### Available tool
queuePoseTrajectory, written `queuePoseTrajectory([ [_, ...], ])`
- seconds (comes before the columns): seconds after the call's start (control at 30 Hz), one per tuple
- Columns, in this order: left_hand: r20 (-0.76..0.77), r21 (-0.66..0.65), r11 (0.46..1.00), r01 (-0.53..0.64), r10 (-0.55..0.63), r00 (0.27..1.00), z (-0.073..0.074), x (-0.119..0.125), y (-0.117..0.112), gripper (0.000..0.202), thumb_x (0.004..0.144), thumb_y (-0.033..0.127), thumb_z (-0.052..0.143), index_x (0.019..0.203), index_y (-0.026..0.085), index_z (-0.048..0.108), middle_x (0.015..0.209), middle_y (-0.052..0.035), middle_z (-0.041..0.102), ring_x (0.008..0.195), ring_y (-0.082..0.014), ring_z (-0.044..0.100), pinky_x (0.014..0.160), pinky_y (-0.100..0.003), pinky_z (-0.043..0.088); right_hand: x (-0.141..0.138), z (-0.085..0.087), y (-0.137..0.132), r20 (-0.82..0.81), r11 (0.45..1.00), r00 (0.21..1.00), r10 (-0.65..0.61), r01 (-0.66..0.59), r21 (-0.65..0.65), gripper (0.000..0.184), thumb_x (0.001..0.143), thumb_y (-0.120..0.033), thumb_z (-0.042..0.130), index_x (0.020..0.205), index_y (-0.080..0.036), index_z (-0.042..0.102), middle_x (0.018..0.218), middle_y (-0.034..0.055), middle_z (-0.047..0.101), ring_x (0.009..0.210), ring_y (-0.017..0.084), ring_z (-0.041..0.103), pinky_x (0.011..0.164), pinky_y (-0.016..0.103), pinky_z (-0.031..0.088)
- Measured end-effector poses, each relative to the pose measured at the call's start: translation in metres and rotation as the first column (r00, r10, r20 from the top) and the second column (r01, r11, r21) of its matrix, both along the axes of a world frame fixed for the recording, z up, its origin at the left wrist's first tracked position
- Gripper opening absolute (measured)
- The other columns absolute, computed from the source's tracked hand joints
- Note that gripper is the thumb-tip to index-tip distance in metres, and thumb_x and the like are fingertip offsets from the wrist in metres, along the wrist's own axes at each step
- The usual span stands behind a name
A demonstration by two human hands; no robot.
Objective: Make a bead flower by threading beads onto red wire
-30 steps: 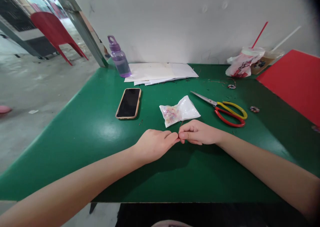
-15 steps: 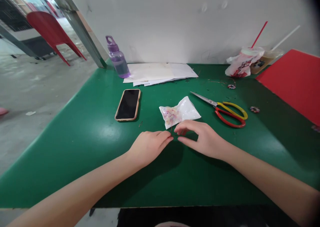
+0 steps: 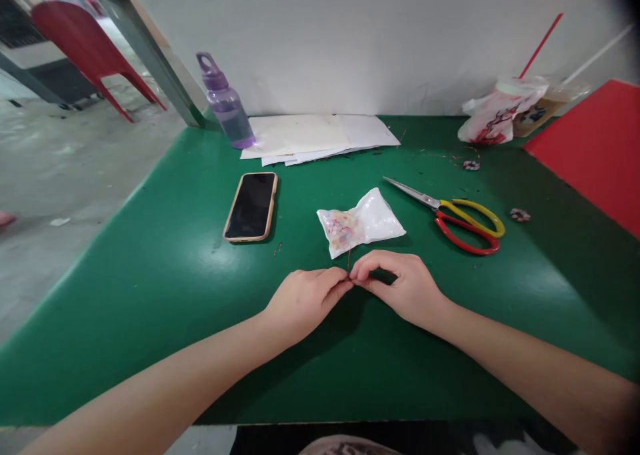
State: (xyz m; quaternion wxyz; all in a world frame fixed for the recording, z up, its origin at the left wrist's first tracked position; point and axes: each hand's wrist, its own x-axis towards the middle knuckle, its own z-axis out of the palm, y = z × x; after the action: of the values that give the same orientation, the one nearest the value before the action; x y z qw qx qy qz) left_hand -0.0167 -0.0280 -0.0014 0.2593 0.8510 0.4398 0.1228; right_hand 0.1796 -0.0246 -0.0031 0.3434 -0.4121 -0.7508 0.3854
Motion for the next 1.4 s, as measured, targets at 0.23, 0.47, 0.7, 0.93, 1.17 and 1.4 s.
queuePoseTrajectory([
  [0.23, 0.100, -0.055, 0.998, 0.026, -0.020, 0.995, 0.002, -0.002, 0.004, 0.022, 0.093, 0.027, 0.040, 0.093, 0.019, 0.061, 0.077, 0.0005, 0.067, 0.064, -0.0119, 0.060, 0.058, -0.022, 0.042, 0.001, 0.000, 0.001, -0.041, 1.000, 0.999, 0.018, -0.018, -0.002, 0.013, 0.077, -0.009, 0.060, 0.072, -0.020, 0.055, 0.083, -0.0020, 0.065, 0.077, 0.010, 0.061, 0.072, 0.022, 0.048],
  [0.47, 0.181, -0.086, 0.996, 0.026, -0.010, 0.983, -0.001, -0.003, 0.005, 0.022, 0.093, 0.027, 0.042, 0.091, 0.019, 0.062, 0.077, 0.0008, 0.066, 0.066, -0.0114, 0.059, 0.061, -0.022, 0.044, -0.002, -0.001, 0.000, -0.041, 0.999, 0.999, -0.032, 0.030, -0.043, 0.011, 0.075, -0.012, 0.063, 0.072, -0.020, 0.056, 0.082, -0.0020, 0.066, 0.076, 0.010, 0.062, 0.072, 0.023, 0.049],
  [0.7, 0.197, -0.049, 0.999, 0.012, -0.002, 0.980, -0.005, -0.001, 0.002, 0.019, 0.092, 0.023, 0.044, 0.089, 0.016, 0.062, 0.080, -0.0017, 0.068, 0.069, -0.0138, 0.062, 0.062, -0.024, 0.047, -0.005, 0.000, -0.008, -0.032, 0.996, 0.996, -0.078, 0.079, 0.037, 0.015, 0.076, -0.005, 0.059, 0.072, -0.019, 0.057, 0.082, -0.0012, 0.066, 0.077, 0.010, 0.062, 0.072, 0.023, 0.050],
  [0.93, 0.218, -0.034, 0.999, 0.004, 0.003, 0.976, -0.007, -0.002, 0.001, 0.016, 0.090, 0.021, 0.047, 0.090, 0.016, 0.062, 0.080, -0.0022, 0.069, 0.070, -0.0144, 0.064, 0.063, -0.024, 0.048, -0.009, -0.002, -0.011, -0.017, 0.969, 0.996, -0.084, 0.085, 0.231, 0.016, 0.078, -0.002, 0.055, 0.074, -0.017, 0.059, 0.081, 0.0028, 0.066, 0.078, 0.010, 0.062, 0.072, 0.023, 0.051],
  [1.17, 0.238, 0.013, 1.000, 0.020, -0.022, 0.971, -0.008, -0.003, 0.001, 0.017, 0.091, 0.020, 0.046, 0.089, 0.015, 0.062, 0.078, -0.0025, 0.068, 0.067, -0.0135, 0.062, 0.060, -0.024, 0.047, -0.009, -0.004, -0.009, -0.026, 0.950, 0.998, -0.057, 0.062, 0.305, 0.017, 0.078, -0.001, 0.055, 0.076, -0.017, 0.060, 0.081, 0.0042, 0.066, 0.078, 0.012, 0.062, 0.072, 0.025, 0.052],
  [1.4, 0.228, 0.115, 0.992, 0.043, -0.068, 0.971, -0.013, -0.004, 0.000, 0.018, 0.091, 0.021, 0.044, 0.088, 0.014, 0.061, 0.076, -0.0029, 0.069, 0.063, -0.0137, 0.063, 0.056, -0.024, 0.046, -0.011, -0.007, -0.011, -0.005, 0.944, 0.999, -0.037, 0.036, 0.327, 0.018, 0.078, 0.000, 0.053, 0.077, -0.017, 0.060, 0.082, 0.0040, 0.066, 0.079, 0.012, 0.062, 0.072, 0.025, 0.052],
])
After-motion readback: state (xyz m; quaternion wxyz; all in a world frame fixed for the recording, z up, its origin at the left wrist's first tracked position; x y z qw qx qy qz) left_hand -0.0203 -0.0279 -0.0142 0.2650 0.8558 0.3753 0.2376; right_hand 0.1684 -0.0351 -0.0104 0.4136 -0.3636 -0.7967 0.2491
